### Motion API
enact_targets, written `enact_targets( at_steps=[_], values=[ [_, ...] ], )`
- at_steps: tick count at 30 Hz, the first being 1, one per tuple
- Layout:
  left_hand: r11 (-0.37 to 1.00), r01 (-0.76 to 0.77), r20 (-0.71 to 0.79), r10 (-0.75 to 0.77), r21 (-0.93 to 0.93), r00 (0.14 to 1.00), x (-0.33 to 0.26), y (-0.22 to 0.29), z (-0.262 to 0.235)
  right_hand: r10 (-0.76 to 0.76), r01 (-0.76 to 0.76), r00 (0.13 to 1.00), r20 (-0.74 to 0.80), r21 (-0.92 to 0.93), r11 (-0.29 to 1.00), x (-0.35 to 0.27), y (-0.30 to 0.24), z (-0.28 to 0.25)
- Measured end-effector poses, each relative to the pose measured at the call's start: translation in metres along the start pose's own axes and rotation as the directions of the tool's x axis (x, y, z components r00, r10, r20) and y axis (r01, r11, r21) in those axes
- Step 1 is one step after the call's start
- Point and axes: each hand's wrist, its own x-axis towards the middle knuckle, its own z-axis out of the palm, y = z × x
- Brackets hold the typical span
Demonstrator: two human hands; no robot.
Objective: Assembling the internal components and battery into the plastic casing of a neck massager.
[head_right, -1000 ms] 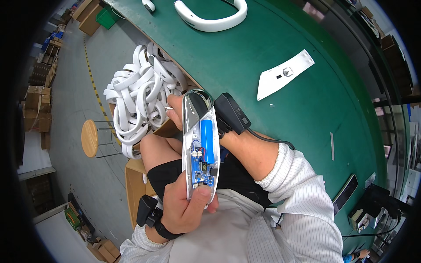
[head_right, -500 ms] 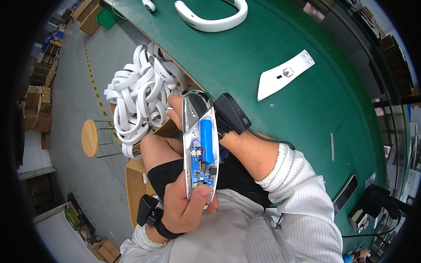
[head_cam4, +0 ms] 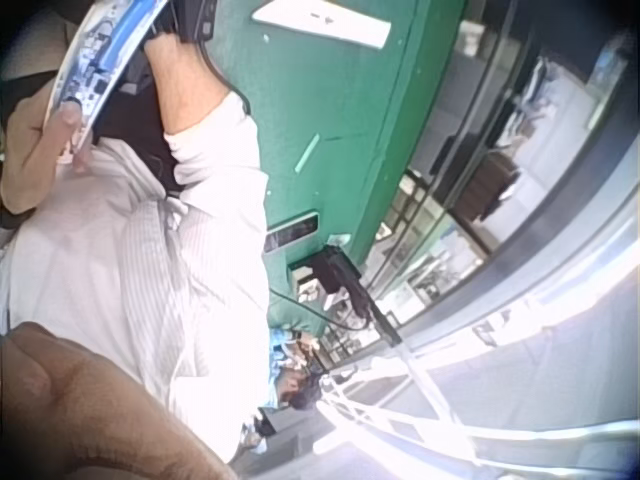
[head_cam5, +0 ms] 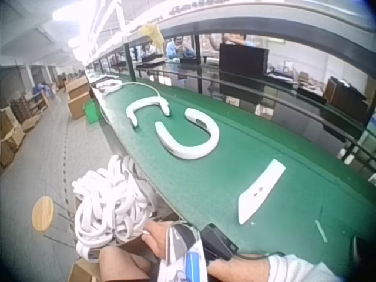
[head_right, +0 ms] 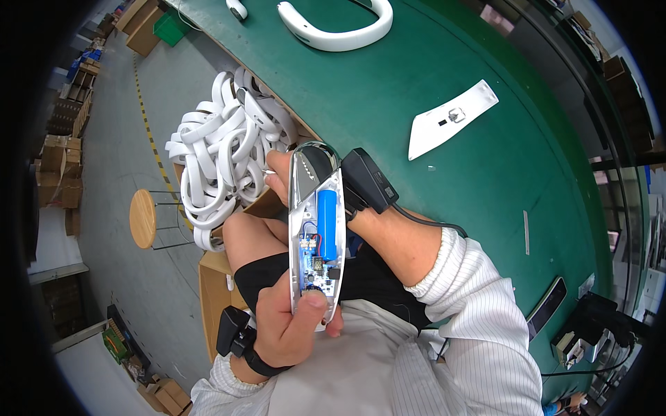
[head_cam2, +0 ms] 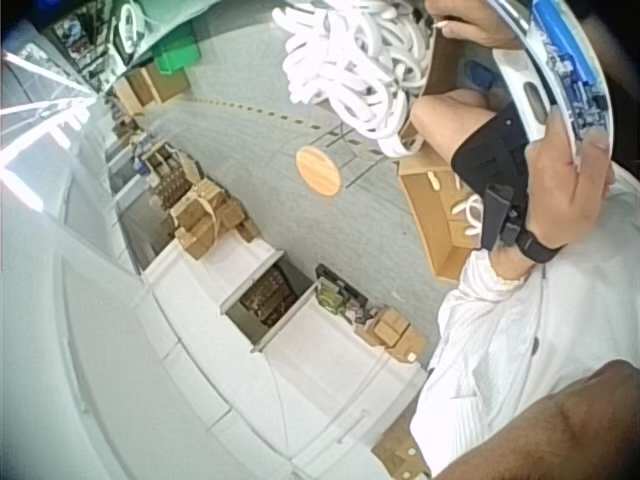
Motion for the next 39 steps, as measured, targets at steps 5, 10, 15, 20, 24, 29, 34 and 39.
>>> enact_targets(
  at_steps=[5, 10, 15, 20, 24, 29, 34, 39],
  values=[
    [0.999, -0.007, 0.014, 0.008, -0.041, 1.000, -0.001, 0.001, -0.001, -0.015, 0.015, 1.000, -0.009, -0.013, 1.000, -0.001, 0.001, 0.004],
    [0.965, -0.015, 0.087, 0.039, -0.261, 0.995, 0.001, 0.003, -0.010, -0.024, 0.021, 0.999, 0.029, 0.115, 0.993, -0.003, -0.002, -0.007],
    [0.955, -0.097, 0.063, 0.120, -0.281, 0.991, -0.001, 0.002, -0.013, -0.081, 0.074, 0.996, 0.042, 0.144, 0.987, -0.007, 0.033, 0.009],
    [0.952, -0.104, 0.044, 0.121, -0.289, 0.992, 0.000, 0.003, -0.019, -0.035, -0.036, 0.984, 0.172, 0.392, 0.919, -0.006, 0.029, 0.006],
    [0.934, -0.074, 0.057, 0.100, -0.350, 0.993, -0.002, 0.005, -0.019, -0.072, 0.017, 0.991, 0.116, 0.421, 0.907, -0.009, 0.032, 0.008],
    [0.910, -0.073, 0.084, 0.117, -0.407, 0.990, -0.003, 0.009, -0.022, -0.026, -0.046, 0.978, 0.206, 0.334, 0.941, -0.003, 0.020, -0.003],
    [0.873, -0.103, 0.089, 0.164, -0.476, 0.983, -0.005, 0.012, -0.028, -0.223, 0.227, 0.974, -0.048, 0.150, 0.962, 0.003, -0.007, -0.013],
    [0.858, -0.225, -0.004, 0.252, -0.462, 0.968, -0.007, 0.018, -0.041, 0.060, 0.091, 0.965, -0.256, 0.539, 0.837, 0.006, -0.026, -0.018]
  ],
)
